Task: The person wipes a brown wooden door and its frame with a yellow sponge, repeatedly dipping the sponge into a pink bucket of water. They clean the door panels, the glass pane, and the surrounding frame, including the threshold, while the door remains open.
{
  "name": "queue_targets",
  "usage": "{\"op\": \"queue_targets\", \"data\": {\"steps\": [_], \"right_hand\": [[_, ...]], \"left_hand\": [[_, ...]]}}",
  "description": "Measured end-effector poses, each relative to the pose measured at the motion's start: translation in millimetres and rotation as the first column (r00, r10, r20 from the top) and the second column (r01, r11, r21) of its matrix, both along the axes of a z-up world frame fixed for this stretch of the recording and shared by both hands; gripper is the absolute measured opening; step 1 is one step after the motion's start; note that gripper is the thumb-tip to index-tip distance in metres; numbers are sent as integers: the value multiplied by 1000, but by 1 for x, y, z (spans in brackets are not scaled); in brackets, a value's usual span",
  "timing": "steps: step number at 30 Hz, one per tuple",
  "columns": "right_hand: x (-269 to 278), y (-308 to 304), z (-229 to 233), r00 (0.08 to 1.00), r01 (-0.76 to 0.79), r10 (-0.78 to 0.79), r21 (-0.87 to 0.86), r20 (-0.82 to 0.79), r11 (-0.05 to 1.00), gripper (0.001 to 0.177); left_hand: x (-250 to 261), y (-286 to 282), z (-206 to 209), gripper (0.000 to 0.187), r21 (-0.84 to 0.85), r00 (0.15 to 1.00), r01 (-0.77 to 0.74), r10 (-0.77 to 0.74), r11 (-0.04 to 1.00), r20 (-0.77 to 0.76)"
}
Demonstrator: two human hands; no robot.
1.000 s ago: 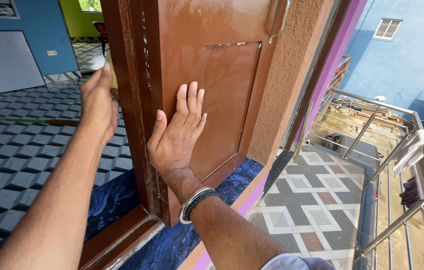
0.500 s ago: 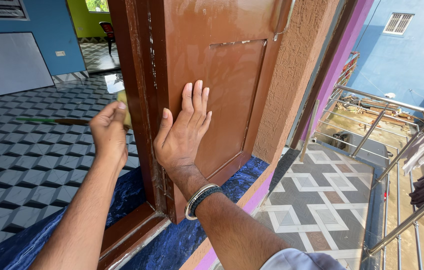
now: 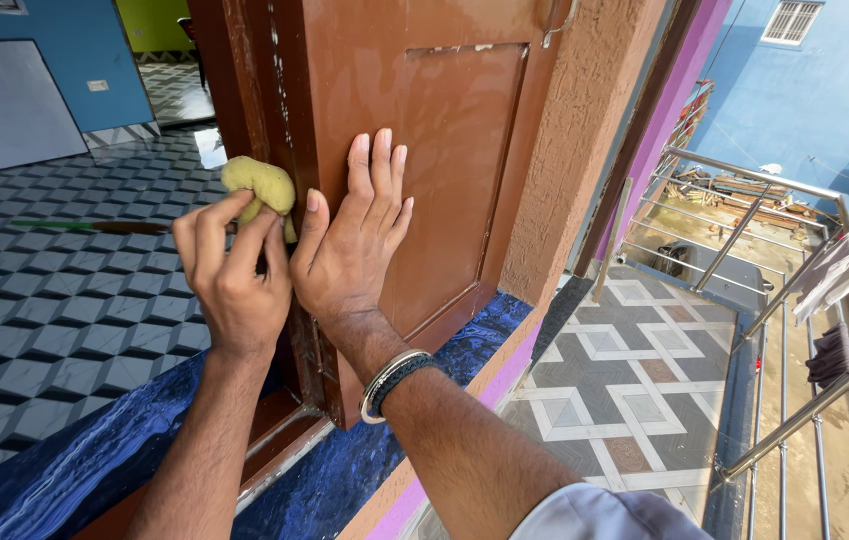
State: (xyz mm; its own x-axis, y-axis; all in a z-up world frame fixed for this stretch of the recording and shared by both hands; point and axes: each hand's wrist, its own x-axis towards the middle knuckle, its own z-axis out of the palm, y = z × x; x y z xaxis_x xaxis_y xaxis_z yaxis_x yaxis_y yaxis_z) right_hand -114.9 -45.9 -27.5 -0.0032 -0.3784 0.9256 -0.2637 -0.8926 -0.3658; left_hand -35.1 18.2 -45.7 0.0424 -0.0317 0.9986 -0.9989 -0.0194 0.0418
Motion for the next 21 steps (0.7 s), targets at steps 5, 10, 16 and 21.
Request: {"op": "queue_targets", "data": {"steps": [5,10,16,21], "right_hand": [[2,-1,0,1000,14,-14,7,-1,1000,63],[1,1,0,1000,9,-9,23,-6,1000,62],[0,0,1,1000,12,-12,8,-6,1000,62],[2,0,0,1000,-2,2,24,13,1000,61]], "left_hand": [[2,8,-21,13,71,1000,-16,15,997,12],[-6,7,-36,13,77,998,-35,39,996,-55],[2,10,-18,18,35,1000,4,-3,999,-13],[15,-3,28,16,-22,997,-53,54,998,63]]}}
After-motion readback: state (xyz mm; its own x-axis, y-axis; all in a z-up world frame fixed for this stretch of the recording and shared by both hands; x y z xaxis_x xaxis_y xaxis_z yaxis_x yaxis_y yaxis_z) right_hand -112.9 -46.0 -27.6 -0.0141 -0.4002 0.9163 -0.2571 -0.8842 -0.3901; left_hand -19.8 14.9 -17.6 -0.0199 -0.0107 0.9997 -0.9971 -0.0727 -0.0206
